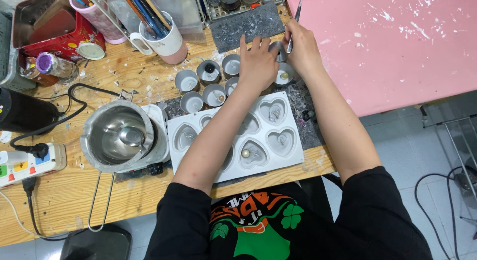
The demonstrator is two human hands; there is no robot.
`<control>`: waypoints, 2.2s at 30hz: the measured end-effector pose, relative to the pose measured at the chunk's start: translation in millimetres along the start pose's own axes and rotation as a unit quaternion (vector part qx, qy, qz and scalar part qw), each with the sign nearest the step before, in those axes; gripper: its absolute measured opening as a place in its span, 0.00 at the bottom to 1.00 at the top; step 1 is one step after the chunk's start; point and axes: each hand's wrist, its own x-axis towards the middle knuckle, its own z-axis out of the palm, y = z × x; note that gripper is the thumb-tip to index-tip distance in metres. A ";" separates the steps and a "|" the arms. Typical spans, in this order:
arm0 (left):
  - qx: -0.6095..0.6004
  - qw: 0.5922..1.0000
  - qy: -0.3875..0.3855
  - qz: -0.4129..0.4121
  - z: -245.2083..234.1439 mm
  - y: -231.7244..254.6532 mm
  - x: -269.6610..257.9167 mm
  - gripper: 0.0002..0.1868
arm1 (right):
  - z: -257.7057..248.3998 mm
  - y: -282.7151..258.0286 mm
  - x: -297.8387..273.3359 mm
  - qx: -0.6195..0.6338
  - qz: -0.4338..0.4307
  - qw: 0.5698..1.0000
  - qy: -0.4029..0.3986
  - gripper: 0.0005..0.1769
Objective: The recorder is preparing heart-shaped candle molds by placing small decorative items inside and adjusting wicks in metal containers.
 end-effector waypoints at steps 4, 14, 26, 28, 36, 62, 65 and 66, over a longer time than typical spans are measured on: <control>-0.040 0.997 0.064 0.000 -33.2 16.3 -12.4 0.22 | -22.1 -16.8 4.9 0.057 0.055 0.996 0.037 0.13; -0.186 0.971 -0.072 0.129 -61.7 93.3 -60.7 0.15 | -171.2 -99.6 -41.3 0.112 -0.058 0.991 0.040 0.16; -0.125 0.987 -0.044 0.096 -77.9 104.5 -73.4 0.04 | -167.2 -102.6 -121.4 0.215 0.054 0.973 0.058 0.17; -0.165 0.981 -0.061 0.086 -105.1 87.5 -81.6 0.07 | -155.5 -101.6 -123.7 0.242 0.061 0.968 0.040 0.18; -0.425 0.891 0.153 -0.051 -153.8 17.8 -151.0 0.16 | -87.9 -148.0 -92.6 0.472 0.155 0.857 -0.140 0.14; -0.208 0.965 0.063 -0.149 -106.5 -60.2 -230.1 0.36 | 89.2 -185.3 32.7 0.116 -0.133 0.967 -0.184 0.27; -0.199 0.968 0.045 -0.146 -107.5 -59.9 -231.5 0.35 | 110.7 -182.6 37.8 0.092 -0.175 0.963 -0.182 0.27; -0.196 0.970 0.037 -0.142 -107.8 -59.4 -231.5 0.35 | 117.7 -180.5 39.3 0.094 -0.177 0.961 -0.189 0.26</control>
